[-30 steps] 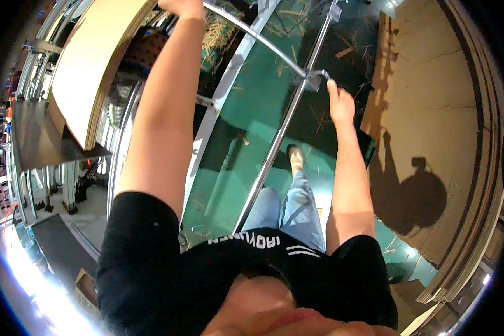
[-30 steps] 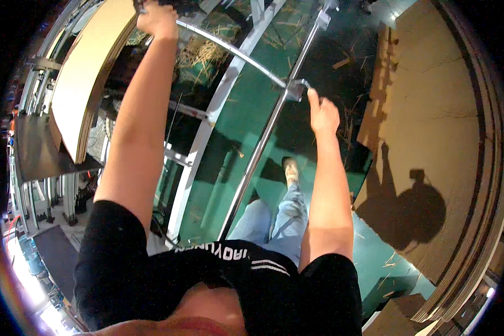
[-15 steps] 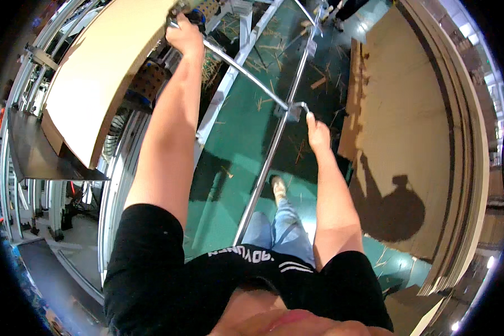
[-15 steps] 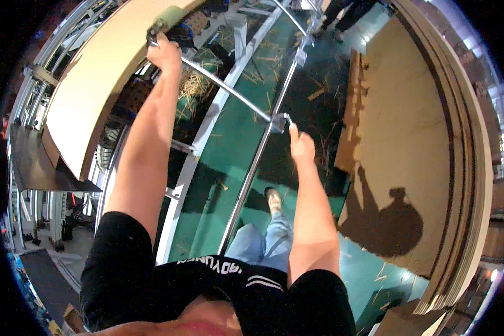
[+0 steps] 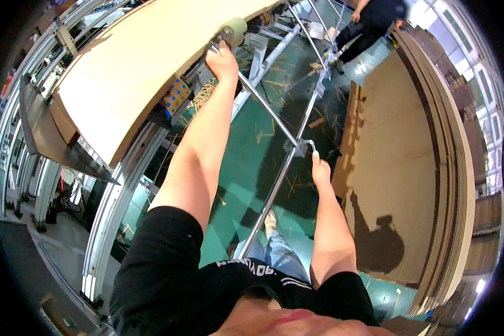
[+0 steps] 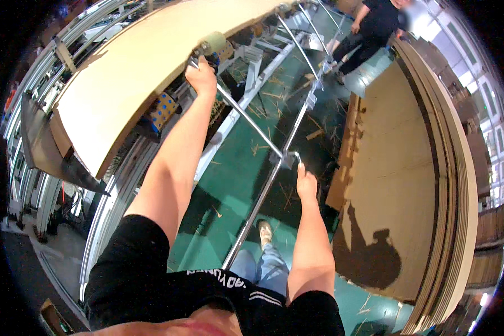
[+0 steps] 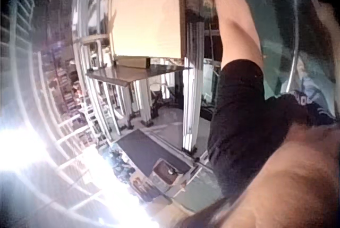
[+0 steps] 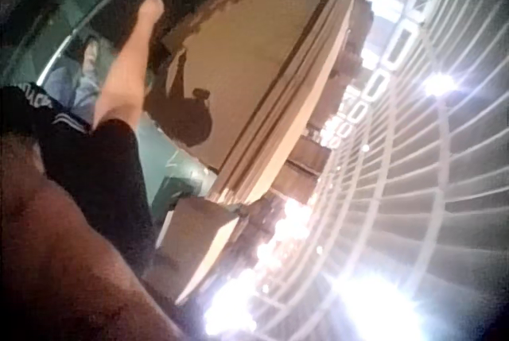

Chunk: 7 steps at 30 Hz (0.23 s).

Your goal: The person places a large sheet of cardboard onto a metal conveyor frame. They then use a wrench to tighten bolts on the metal structure, moving around the machine to secure various parts.

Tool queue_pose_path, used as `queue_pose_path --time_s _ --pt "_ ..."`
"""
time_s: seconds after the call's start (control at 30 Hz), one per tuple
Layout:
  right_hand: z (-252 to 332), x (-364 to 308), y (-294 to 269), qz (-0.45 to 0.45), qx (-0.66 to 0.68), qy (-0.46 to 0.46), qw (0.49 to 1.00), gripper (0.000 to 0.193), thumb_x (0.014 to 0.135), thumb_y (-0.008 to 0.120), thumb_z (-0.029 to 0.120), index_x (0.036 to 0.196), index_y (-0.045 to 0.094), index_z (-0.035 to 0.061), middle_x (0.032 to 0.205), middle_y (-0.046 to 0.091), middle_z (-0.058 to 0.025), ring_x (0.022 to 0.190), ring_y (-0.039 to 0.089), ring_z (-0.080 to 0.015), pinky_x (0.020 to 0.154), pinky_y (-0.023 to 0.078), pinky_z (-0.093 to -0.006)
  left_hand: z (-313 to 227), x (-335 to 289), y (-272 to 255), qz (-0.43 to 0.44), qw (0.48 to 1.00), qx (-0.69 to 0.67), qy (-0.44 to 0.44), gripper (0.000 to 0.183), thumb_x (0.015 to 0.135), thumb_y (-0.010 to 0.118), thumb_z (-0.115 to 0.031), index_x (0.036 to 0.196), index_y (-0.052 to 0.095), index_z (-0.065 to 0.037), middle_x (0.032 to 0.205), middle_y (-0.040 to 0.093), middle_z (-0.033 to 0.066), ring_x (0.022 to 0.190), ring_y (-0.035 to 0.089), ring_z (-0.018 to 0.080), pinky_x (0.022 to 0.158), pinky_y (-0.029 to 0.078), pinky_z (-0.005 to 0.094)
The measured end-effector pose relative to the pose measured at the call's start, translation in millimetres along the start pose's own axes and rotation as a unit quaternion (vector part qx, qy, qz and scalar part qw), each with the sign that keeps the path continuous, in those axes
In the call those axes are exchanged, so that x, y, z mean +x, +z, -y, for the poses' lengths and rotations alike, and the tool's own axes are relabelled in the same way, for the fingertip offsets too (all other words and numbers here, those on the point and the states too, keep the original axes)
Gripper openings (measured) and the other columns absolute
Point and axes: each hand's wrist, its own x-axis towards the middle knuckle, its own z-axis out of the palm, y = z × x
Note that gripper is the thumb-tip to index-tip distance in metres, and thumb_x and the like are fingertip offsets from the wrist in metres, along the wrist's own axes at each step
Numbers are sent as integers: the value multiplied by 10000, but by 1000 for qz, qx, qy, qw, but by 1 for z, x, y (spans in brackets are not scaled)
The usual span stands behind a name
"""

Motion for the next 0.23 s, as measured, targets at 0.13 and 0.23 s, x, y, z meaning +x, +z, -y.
queue_pose_path --time_s 0.13,0.23 --pt "14 -10 -3 28 12 27 999 774 871 244 605 820 611 -74 921 570 -302 940 525 -429 837 390 -459 -9 1 -13 17 997 10 -77 288 807 580 -208 667 533 39 560 551 156 531 561 267 512 417 374" --pt "14 -5 -2 17 37 34 999 774 817 323 661 795 595 -63 839 554 -297 878 554 -355 810 384 -435 -9 6 -12 -2 999 -2 -53 336 836 556 -246 608 496 -5 459 514 69 411 514 163 411 397 311"
